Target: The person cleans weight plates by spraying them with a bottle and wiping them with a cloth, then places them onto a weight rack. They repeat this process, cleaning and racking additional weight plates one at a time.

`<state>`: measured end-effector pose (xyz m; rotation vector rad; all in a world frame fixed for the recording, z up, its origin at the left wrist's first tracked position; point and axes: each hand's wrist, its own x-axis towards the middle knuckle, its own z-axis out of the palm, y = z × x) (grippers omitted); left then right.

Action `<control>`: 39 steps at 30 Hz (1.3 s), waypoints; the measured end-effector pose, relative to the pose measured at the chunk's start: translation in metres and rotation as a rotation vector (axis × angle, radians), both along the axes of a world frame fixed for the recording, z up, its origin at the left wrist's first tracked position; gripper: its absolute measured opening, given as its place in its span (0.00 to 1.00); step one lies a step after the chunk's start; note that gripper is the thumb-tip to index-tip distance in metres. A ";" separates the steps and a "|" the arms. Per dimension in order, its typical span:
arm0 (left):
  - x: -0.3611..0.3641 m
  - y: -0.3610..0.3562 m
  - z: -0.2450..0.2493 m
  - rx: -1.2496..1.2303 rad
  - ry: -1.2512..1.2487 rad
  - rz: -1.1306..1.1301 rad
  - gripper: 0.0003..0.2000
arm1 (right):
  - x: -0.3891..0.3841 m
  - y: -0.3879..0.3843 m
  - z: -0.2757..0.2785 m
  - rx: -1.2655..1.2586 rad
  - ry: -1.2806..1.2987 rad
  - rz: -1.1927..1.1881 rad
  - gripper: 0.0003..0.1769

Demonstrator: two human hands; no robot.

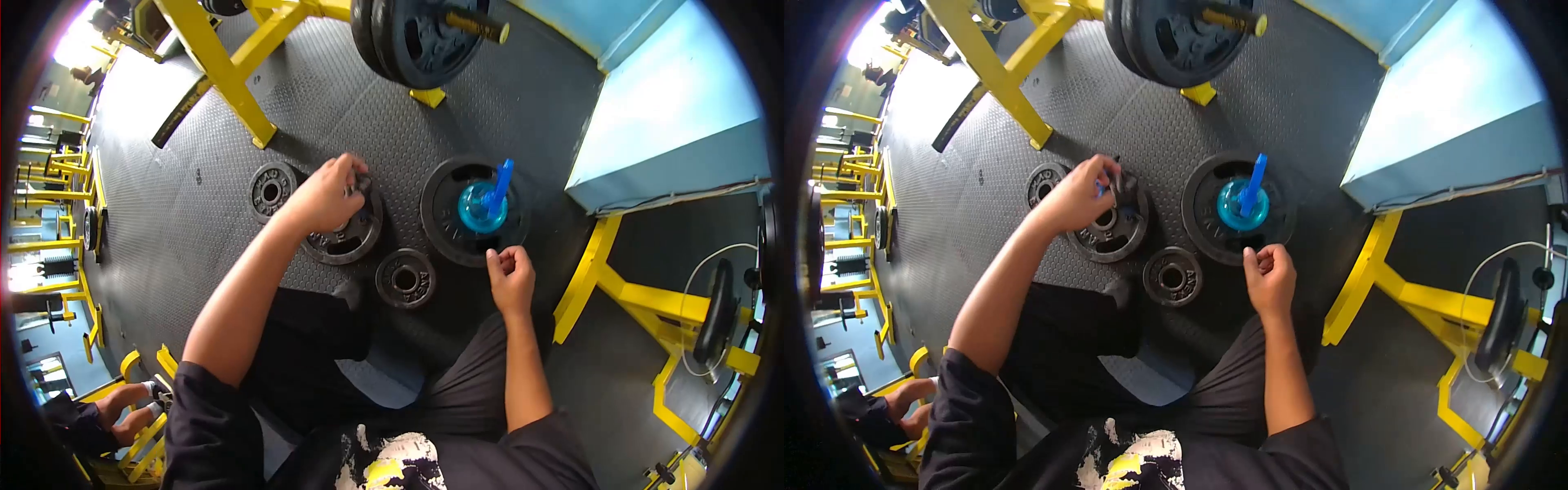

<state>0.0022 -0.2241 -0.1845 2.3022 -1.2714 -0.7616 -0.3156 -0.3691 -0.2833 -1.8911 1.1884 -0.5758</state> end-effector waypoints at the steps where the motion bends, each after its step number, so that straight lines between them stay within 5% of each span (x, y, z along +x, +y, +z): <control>1: 0.001 0.011 -0.008 0.035 -0.072 -0.022 0.25 | 0.002 0.003 -0.006 0.013 -0.120 -0.013 0.15; 6: 0.002 0.035 -0.005 0.339 -0.236 -0.012 0.28 | 0.032 0.003 0.005 -0.151 -0.190 0.007 0.35; 9: 0.015 0.050 -0.003 0.206 -0.200 0.066 0.27 | 0.066 -0.011 0.009 -0.483 -0.284 -0.024 0.54; 12: 0.023 0.062 -0.010 -0.002 -0.192 0.134 0.26 | 0.094 -0.042 0.011 -0.532 -0.227 0.129 0.53; 13: 0.023 0.062 -0.019 -0.029 -0.183 0.168 0.26 | 0.103 -0.044 0.013 -0.376 -0.321 0.191 0.46; 16: 0.022 0.053 -0.068 0.235 -0.129 0.212 0.40 | 0.103 -0.054 0.014 -0.244 -0.305 0.332 0.37; 17: 0.023 0.047 -0.083 0.325 -0.135 0.213 0.45 | 0.103 -0.056 0.006 -0.305 -0.281 0.350 0.29; 20: 0.014 0.019 -0.115 0.425 -0.240 0.268 0.49 | 0.096 -0.061 0.011 -0.519 -0.113 0.387 0.25; 22: 0.014 0.017 -0.155 0.307 -0.355 0.241 0.41 | 0.089 -0.062 0.020 -0.533 -0.133 0.377 0.22; 24: 0.027 0.024 -0.198 0.296 -0.147 0.361 0.29 | 0.071 -0.050 0.032 -0.374 -0.226 0.447 0.22; 25: 0.017 0.025 -0.173 0.189 -0.221 0.359 0.20 | 0.064 -0.041 0.039 -0.341 -0.256 0.457 0.21; 29: 0.034 0.030 -0.094 -0.005 -0.191 0.461 0.20 | 0.047 0.005 0.049 -0.055 -0.214 0.603 0.23; 32: 0.042 0.041 0.005 0.122 -0.070 0.499 0.23 | 0.051 0.042 0.019 0.042 -0.202 0.705 0.24; 34: 0.033 0.060 0.063 -0.070 0.030 0.662 0.22 | 0.055 0.066 0.005 -0.022 -0.198 0.780 0.25; 39: 0.023 0.099 0.105 -0.626 -0.043 0.977 0.17 | 0.088 0.107 -0.032 0.120 -0.273 0.789 0.18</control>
